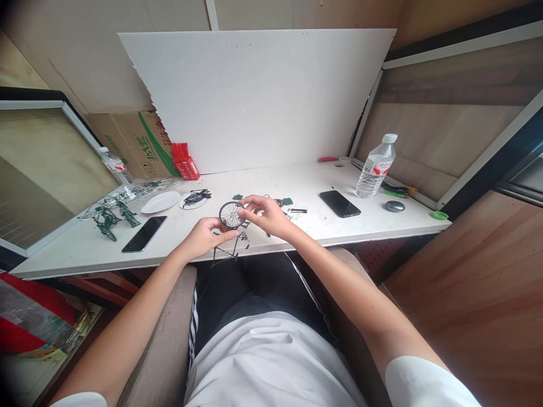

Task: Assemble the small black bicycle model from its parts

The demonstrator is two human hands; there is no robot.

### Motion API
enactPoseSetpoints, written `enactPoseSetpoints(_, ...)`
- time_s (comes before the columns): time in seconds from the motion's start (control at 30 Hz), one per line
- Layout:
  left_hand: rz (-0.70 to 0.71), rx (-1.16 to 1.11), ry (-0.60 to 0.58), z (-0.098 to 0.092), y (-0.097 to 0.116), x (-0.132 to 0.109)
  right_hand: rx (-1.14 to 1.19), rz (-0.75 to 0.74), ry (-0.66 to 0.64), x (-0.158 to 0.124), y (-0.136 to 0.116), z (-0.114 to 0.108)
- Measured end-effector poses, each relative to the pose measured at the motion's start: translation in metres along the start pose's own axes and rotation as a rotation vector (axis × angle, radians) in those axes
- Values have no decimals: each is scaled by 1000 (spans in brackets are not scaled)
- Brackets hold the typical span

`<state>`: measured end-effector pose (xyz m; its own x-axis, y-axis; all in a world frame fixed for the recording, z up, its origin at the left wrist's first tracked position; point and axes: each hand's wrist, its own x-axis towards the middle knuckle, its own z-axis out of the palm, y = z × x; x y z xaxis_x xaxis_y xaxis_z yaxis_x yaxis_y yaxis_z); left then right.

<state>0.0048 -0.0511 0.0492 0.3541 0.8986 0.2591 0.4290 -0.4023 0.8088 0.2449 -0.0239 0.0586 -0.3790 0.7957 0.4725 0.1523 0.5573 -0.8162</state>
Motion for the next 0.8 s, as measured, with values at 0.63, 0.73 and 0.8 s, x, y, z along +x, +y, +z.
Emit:
enactPoseSetpoints(0.63, 288, 165, 298, -2, 2, 0, -252, -269, 67, -6, -3, 2)
enactPoseSetpoints(0.73, 384, 185, 374, -2, 0, 1, -209, -209, 74, -8, 3, 4)
enactPoseSetpoints(0.8, 461, 240, 414, -2, -4, 1, -155, -137, 52, -8, 6, 4)
